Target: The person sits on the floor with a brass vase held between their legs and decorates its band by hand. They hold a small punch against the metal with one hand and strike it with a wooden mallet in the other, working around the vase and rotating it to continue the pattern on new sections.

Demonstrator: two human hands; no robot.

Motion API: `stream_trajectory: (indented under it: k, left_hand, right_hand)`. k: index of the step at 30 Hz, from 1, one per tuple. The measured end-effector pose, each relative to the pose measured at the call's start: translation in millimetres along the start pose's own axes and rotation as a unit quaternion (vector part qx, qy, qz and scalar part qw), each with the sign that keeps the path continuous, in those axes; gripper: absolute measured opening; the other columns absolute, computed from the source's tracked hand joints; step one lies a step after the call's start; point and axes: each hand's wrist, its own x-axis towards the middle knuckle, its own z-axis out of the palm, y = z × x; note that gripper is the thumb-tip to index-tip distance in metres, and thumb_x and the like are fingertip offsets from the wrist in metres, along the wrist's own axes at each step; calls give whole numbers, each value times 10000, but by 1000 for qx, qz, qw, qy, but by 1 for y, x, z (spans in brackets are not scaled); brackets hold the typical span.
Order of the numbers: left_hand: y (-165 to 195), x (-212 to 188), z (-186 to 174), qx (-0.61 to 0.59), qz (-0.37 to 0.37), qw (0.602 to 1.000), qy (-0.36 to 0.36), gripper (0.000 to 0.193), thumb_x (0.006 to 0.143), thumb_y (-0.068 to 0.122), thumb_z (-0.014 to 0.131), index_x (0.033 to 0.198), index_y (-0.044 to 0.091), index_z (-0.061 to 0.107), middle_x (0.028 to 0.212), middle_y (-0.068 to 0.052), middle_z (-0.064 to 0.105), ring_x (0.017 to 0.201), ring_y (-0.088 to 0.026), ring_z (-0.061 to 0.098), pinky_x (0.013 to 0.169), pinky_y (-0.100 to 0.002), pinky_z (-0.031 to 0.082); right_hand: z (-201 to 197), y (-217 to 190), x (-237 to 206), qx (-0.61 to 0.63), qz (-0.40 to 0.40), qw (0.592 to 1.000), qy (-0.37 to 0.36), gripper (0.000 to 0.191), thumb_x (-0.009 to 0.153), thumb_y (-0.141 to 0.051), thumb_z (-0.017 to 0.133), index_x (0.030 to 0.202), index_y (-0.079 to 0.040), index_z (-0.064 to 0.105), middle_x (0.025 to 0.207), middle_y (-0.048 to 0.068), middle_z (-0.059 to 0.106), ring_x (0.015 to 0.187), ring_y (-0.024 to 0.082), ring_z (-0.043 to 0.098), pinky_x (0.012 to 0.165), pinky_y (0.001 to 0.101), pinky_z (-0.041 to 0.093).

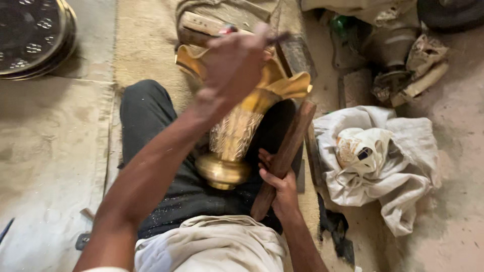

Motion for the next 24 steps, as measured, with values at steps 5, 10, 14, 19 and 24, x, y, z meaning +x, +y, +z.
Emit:
stream_trajectory:
  k: [5,10,14,19,24]
  left_hand:
    - [0,-5,12,-102,-4,993,-57,151,1040,136,602,993,-6,625,650,-42,605,426,-100,489,333,-253,377]
    - [-16,-70,-33,-191,-110,964,-149,323,1114,256,579,1198,-49,515,824,-121,571,636,-171,521,541,-326,496]
    - [-13,-122,-50,-344,-260,857,-281,192,1060,167,492,1105,2,580,940,-93,560,759,-158,581,634,-338,567]
    - [6,-170,-32,-394,-316,800,-325,187,935,100,670,1114,58,708,844,-86,759,628,-173,648,527,-371,533]
    - [20,-173,-17,-393,-224,840,-299,162,903,51,735,1065,51,727,932,-99,796,758,-165,760,617,-338,633]
  right_hand:
    - [-4,3,-9,87,0,996,9,432,833,-2,712,1212,10,505,1047,146,691,1007,253,697,865,459,608]
    - [-18,-5,-22,59,39,995,67,571,821,-47,736,1314,-41,449,738,67,563,554,185,584,508,369,526]
    - [-35,-19,-20,-79,-41,995,53,607,801,-61,773,1311,-2,449,766,70,580,570,167,585,520,338,516]
    - [-54,-36,-13,-264,-38,960,83,628,818,-159,830,1337,-18,505,773,53,612,588,148,585,544,334,522]
    - [-66,-45,-14,-443,-164,881,27,688,801,-167,867,1403,-62,549,862,69,700,747,152,646,683,324,551]
